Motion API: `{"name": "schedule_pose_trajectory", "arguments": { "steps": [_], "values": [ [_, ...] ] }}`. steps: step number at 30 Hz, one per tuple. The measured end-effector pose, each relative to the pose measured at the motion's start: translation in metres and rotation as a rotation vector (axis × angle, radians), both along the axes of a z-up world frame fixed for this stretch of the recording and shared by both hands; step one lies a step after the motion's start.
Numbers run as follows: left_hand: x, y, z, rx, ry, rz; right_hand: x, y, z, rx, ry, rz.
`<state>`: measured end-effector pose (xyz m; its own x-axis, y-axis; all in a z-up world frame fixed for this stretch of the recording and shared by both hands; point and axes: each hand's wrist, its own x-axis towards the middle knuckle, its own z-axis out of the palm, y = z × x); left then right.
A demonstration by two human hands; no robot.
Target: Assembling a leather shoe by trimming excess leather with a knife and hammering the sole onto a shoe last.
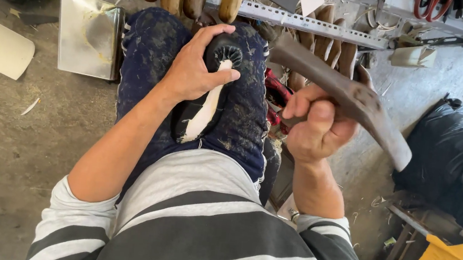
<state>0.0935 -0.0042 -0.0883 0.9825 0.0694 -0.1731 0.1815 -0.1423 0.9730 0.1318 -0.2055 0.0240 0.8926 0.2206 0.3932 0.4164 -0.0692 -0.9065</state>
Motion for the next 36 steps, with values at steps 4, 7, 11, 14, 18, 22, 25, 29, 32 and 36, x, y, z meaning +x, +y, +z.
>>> {"name": "schedule_pose_trajectory", "arguments": {
  "steps": [4, 7, 11, 14, 18, 22, 25, 29, 32, 36],
  "values": [
    [0.001, 0.002, -0.014, 0.025, -0.137, 0.027, 0.017, 0.010, -0.043, -0.618, -0.125, 0.180],
    [0.006, 0.006, -0.023, 0.005, -0.074, 0.108, 0.031, 0.031, -0.030, -0.582, -0.458, 0.193],
    [-0.010, -0.008, -0.029, -0.058, -0.028, 0.116, 0.008, 0.014, -0.032, -0.532, -0.388, 0.092],
    [-0.002, 0.001, -0.024, -0.043, -0.064, 0.109, 0.007, 0.037, -0.026, -0.622, -0.442, 0.077],
    [-0.001, 0.013, -0.018, -0.104, -0.103, 0.105, 0.011, 0.009, -0.044, -0.428, 0.054, 0.112],
    [0.005, 0.034, 0.062, -0.200, -0.154, -0.044, 0.005, -0.018, -0.022, -0.434, 0.013, -0.031],
    [0.007, 0.031, 0.079, -0.061, -0.146, -0.279, -0.005, -0.043, -0.028, -0.190, 0.120, -0.094],
    [-0.032, 0.000, 0.041, 0.889, -0.228, -0.230, -0.015, -0.043, -0.022, -0.513, 0.107, -0.104],
    [-0.056, -0.012, 0.023, 1.017, -0.254, -0.123, -0.025, -0.049, -0.031, -0.505, 0.152, -0.080],
    [-0.045, -0.010, 0.015, 1.077, -0.289, 0.036, -0.019, -0.048, -0.038, -0.456, 0.094, -0.008]
  ]
}}
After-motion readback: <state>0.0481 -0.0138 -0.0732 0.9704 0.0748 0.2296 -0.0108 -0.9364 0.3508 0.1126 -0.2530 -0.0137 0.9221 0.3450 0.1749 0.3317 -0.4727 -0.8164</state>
